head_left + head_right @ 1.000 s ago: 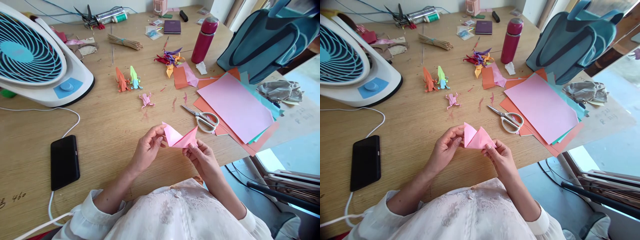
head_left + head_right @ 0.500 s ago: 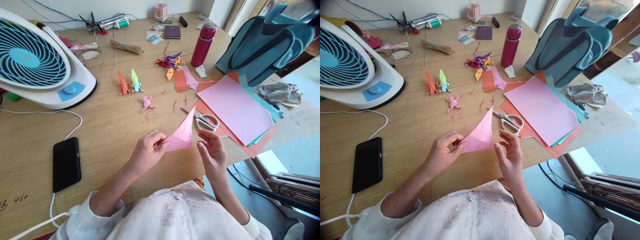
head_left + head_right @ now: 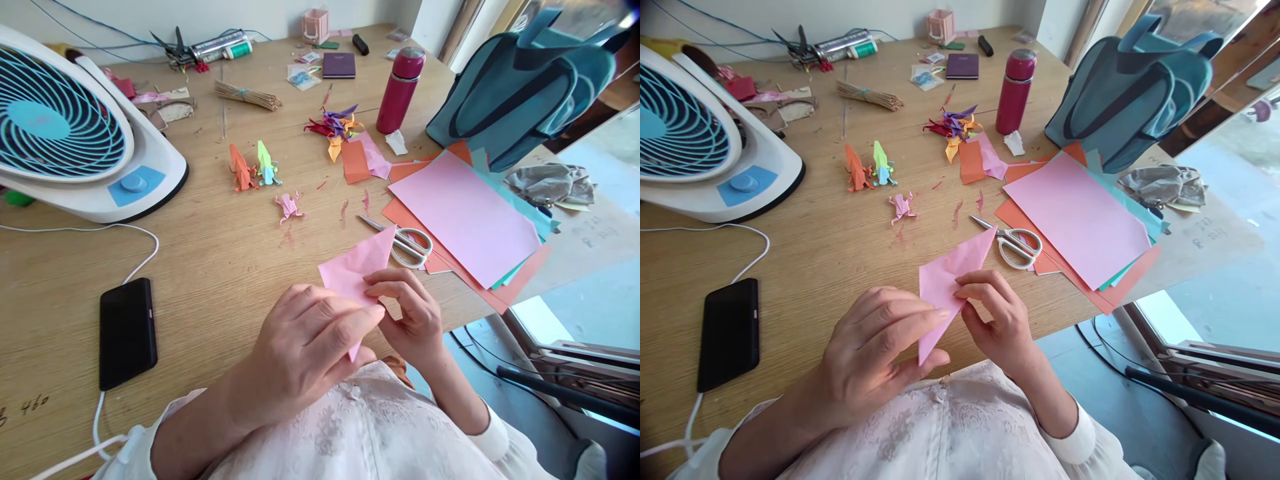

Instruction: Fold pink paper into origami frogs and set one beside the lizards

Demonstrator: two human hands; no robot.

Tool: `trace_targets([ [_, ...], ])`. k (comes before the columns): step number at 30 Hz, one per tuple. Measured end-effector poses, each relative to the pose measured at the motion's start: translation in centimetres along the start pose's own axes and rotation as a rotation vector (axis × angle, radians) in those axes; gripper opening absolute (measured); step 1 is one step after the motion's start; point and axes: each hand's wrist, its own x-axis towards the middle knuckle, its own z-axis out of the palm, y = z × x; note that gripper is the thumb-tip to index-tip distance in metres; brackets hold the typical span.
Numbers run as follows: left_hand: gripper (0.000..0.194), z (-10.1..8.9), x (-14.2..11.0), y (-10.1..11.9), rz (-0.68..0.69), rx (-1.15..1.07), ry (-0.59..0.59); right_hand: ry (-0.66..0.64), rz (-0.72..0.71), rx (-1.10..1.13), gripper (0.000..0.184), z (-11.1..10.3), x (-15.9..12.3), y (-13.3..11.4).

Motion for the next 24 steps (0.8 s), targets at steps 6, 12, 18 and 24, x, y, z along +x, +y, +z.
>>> trace_targets([
  [6,0.030,2.6,-1.0,-3.6,0.006,-0.041,-0.096,-0.024,0.121,0.166,0.018,0.6,-1.7,1.2],
  [12,0.023,5.0,-2.5,-5.6,0.074,-0.054,-0.143,-0.248,0.091,-0.037,0.028,0.6,-3.0,2.5],
  [18,0.018,6.2,-3.7,-5.1,-0.044,-0.143,-0.191,-0.292,0.089,-0.112,0.023,0.8,-3.8,3.1],
  [24,0.012,6.3,-2.6,-5.3,-0.389,-0.237,-0.222,-0.218,0.229,-0.092,0.011,1.1,-3.2,2.8],
])
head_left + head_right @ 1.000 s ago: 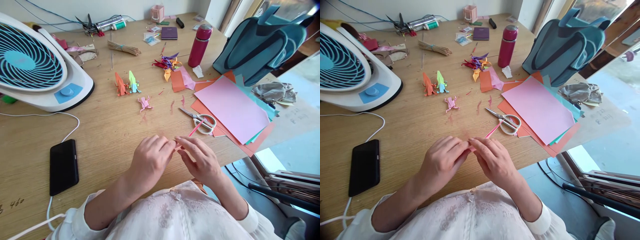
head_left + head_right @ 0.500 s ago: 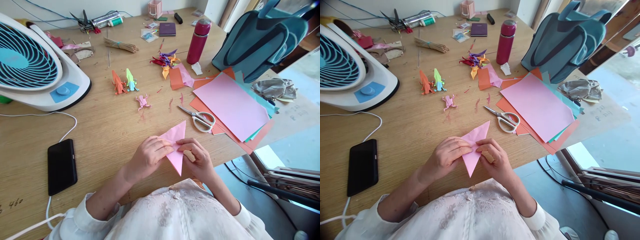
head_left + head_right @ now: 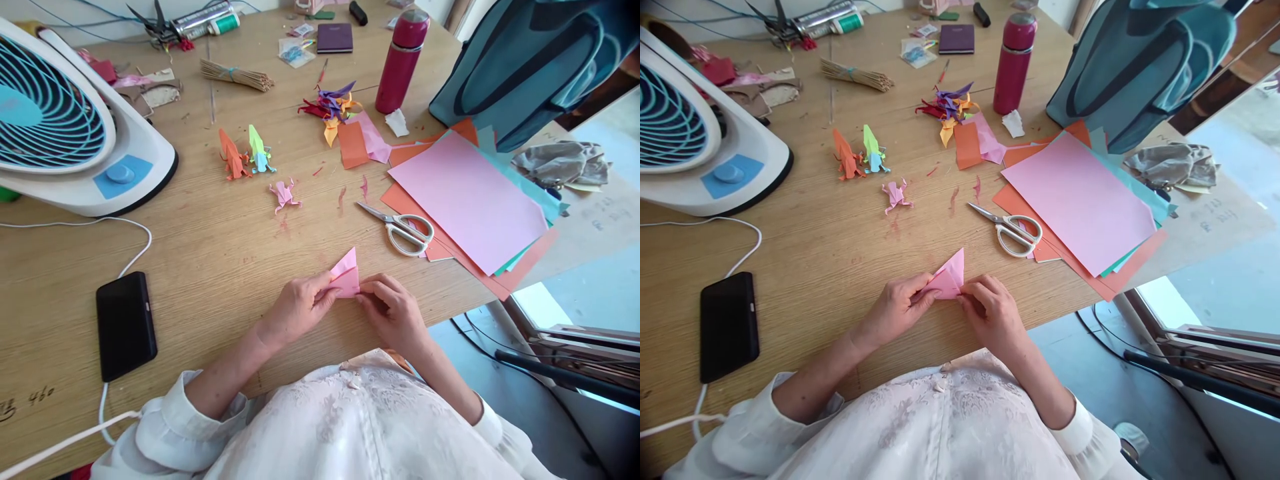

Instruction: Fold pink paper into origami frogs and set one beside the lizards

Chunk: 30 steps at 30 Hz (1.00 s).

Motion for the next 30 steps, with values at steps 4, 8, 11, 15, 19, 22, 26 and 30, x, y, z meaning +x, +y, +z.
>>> trace_targets([
  [4,0.013,0.2,0.7,-0.3,-0.093,-0.070,-0.037,0.031,0.065,-0.025,0.010,0.2,0.0,-0.4],
  [8,0.010,0.5,0.7,-0.5,-0.101,-0.023,-0.041,0.043,0.074,-0.129,0.014,0.6,-0.1,-0.7],
  [11,0.004,0.3,0.6,-0.3,-0.097,0.043,-0.061,0.022,0.080,-0.194,0.016,0.8,-0.1,-0.8],
  [15,0.034,-0.1,0.4,-0.1,-0.097,0.014,-0.098,-0.001,0.072,-0.242,0.018,0.8,0.0,-1.0],
  [19,0.050,0.0,0.2,-0.2,-0.079,-0.002,-0.072,-0.019,0.083,-0.261,0.020,0.8,-0.2,-1.1],
  [22,0.057,0.2,0.3,-0.2,-0.068,0.033,-0.083,-0.016,0.107,-0.275,0.022,0.9,-0.2,-1.2],
  [26,0.061,0.4,0.6,-0.1,-0.106,0.098,-0.101,-0.004,0.125,-0.287,0.021,1.1,0.0,-1.3],
  [30,0.040,0.3,1.0,0.2,-0.117,0.130,-0.067,-0.008,0.139,-0.300,0.016,1.3,0.1,-1.2],
])
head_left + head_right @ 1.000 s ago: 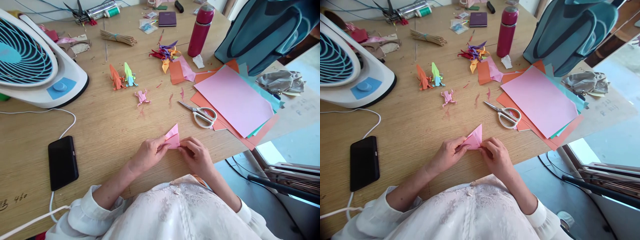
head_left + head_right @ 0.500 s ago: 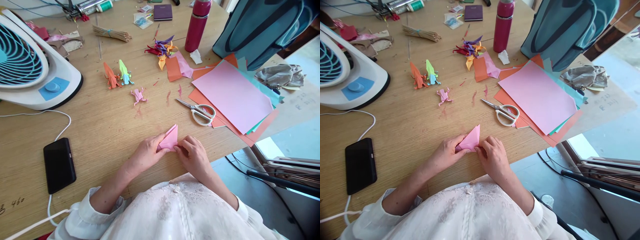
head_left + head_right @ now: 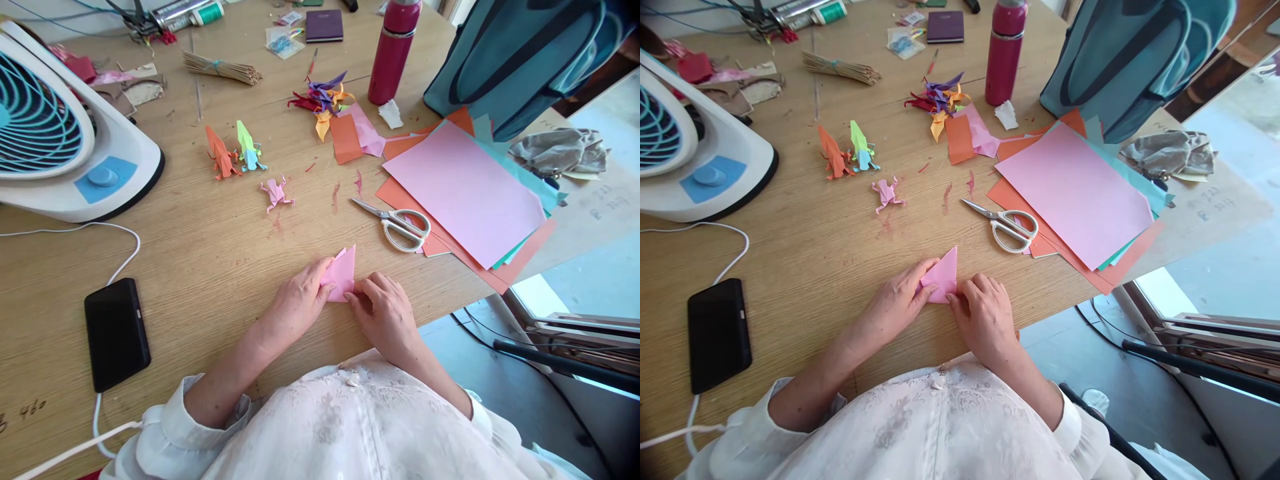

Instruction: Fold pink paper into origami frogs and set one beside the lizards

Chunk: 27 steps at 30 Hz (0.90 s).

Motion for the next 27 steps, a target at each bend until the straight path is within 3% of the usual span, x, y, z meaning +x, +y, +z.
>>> trace_targets([
  [6,0.003,-0.4,0.6,0.8,-0.110,0.034,0.002,-0.020,0.013,0.023,0.014,-0.1,0.1,-0.1],
  [11,0.016,-0.5,1.0,0.6,-0.104,-0.003,0.062,-0.002,0.013,0.139,0.013,-0.5,-0.2,-0.3],
  [15,0.029,-0.9,0.8,0.0,-0.062,-0.156,-0.015,0.011,0.067,0.425,0.011,-1.0,-0.5,-0.3],
  [19,0.033,-1.6,0.5,-0.1,-0.078,-0.303,-0.011,0.080,0.030,0.570,0.008,-1.3,-0.6,-0.2],
  [25,0.039,-2.8,0.4,-0.3,-0.106,-0.527,-0.043,0.195,-0.208,0.406,0.016,-1.8,-0.5,-0.2],
  [27,0.040,-3.3,0.4,-0.5,-0.122,-0.641,-0.151,0.188,-0.271,0.380,0.019,-2.0,-0.6,-0.1],
])
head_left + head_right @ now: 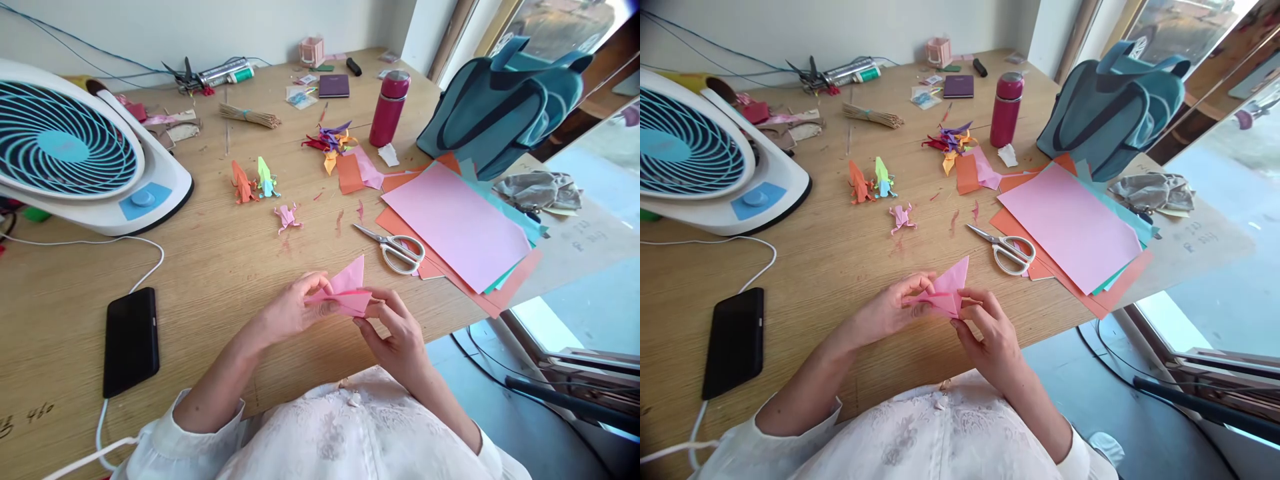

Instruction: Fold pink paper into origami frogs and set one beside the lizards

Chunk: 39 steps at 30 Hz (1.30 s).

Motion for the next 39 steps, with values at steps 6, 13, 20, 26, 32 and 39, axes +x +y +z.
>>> trace_targets([
  [6,0.041,-0.2,0.9,1.2,-0.038,-0.138,-0.189,-0.150,-0.025,0.080,0.019,-0.3,-0.3,0.4],
  [13,0.020,2.1,1.9,0.9,0.071,-0.163,0.054,-0.057,0.119,0.089,0.010,0.2,-0.3,0.2],
  [20,0.018,3.1,1.0,0.2,0.103,-0.156,0.216,-0.064,0.367,0.285,0.016,1.1,0.2,-0.4],
  [26,0.017,3.3,0.9,0.1,0.064,-0.241,0.338,-0.085,0.391,0.275,0.019,1.5,0.4,-0.6],
  [32,0.020,3.6,0.8,0.0,0.040,-0.309,0.438,-0.057,0.476,0.277,0.021,2.0,0.2,-0.9],
  [39,0.026,3.7,0.7,0.0,-0.007,-0.385,0.442,0.052,0.595,0.399,0.023,2.6,0.5,-1.0],
])
